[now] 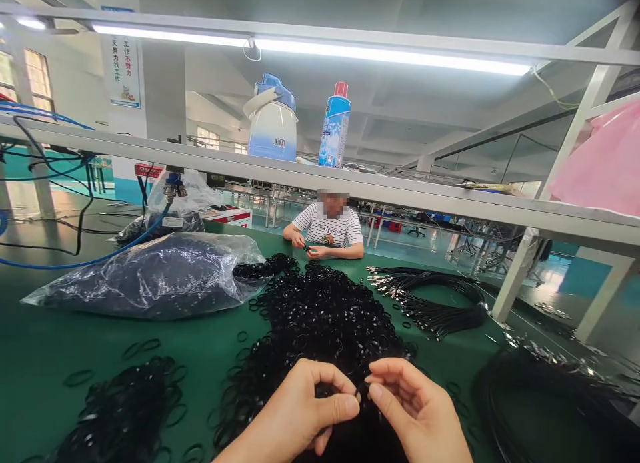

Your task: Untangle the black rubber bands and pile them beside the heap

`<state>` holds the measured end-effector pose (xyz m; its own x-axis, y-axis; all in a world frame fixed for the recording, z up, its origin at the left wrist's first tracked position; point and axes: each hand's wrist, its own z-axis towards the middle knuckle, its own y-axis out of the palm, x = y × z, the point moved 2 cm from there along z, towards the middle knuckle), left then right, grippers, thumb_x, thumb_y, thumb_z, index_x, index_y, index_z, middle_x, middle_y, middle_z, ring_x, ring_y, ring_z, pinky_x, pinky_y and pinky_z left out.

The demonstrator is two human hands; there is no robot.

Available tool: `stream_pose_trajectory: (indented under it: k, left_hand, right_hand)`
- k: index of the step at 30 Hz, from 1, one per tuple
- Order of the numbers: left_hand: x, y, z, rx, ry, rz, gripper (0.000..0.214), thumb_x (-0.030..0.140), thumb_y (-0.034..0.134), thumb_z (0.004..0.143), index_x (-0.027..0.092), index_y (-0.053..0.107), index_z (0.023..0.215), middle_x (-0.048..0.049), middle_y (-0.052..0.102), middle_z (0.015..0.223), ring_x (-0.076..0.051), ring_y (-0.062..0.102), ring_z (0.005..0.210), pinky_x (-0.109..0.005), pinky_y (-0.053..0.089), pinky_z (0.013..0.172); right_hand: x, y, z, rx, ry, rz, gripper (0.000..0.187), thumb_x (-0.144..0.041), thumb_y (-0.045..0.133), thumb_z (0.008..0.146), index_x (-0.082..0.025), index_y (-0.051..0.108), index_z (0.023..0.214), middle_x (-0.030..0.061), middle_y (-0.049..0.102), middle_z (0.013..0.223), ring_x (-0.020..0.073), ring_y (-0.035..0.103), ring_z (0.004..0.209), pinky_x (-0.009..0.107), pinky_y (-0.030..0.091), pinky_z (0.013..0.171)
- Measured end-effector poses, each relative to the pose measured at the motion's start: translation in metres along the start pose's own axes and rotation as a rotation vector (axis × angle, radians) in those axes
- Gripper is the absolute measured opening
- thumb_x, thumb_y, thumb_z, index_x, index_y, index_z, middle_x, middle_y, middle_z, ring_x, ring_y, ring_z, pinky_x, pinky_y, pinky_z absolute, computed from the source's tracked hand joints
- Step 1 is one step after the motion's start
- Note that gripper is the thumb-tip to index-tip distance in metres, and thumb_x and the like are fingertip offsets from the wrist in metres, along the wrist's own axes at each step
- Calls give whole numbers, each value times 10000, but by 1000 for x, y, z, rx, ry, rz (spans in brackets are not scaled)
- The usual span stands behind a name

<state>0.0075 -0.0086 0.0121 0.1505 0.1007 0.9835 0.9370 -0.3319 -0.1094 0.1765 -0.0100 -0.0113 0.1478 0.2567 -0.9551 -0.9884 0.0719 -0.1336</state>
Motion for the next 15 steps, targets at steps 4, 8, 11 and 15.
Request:
stream_pose_trajectory:
  k: [4,8,11,15]
  left_hand:
    - [-3,0,1,-11,33,-19,274,351,697,676,119,621,799,32,599,608,-36,411,395,-173,261,409]
    - [2,1,-1,-69,35,0,260,357,645,713,110,646,794,-30,681,734,-29,406,388,-175,240,394]
    - [7,1,-4,-85,37,42,265,379,606,743,121,652,788,-27,687,766,-24,399,384,-172,230,394]
    - [8,2,-6,-90,38,76,276,398,588,751,130,653,756,-15,680,745,-29,405,395,-174,243,415]
  right_hand:
    - [-2,4,-2,85,-50,20,286,-439,705,682,-190,660,816,55,690,789,229,658,774,290,520,698]
    - [-3,5,-3,75,-68,25,255,-418,700,691,-193,658,805,51,687,772,228,658,762,292,521,694]
    - [-3,5,-3,64,-68,21,258,-415,701,688,-193,661,812,53,690,771,229,659,756,293,522,680]
    - [-1,4,-2,53,-56,15,272,-426,700,689,-189,664,819,57,692,778,230,658,762,296,523,683]
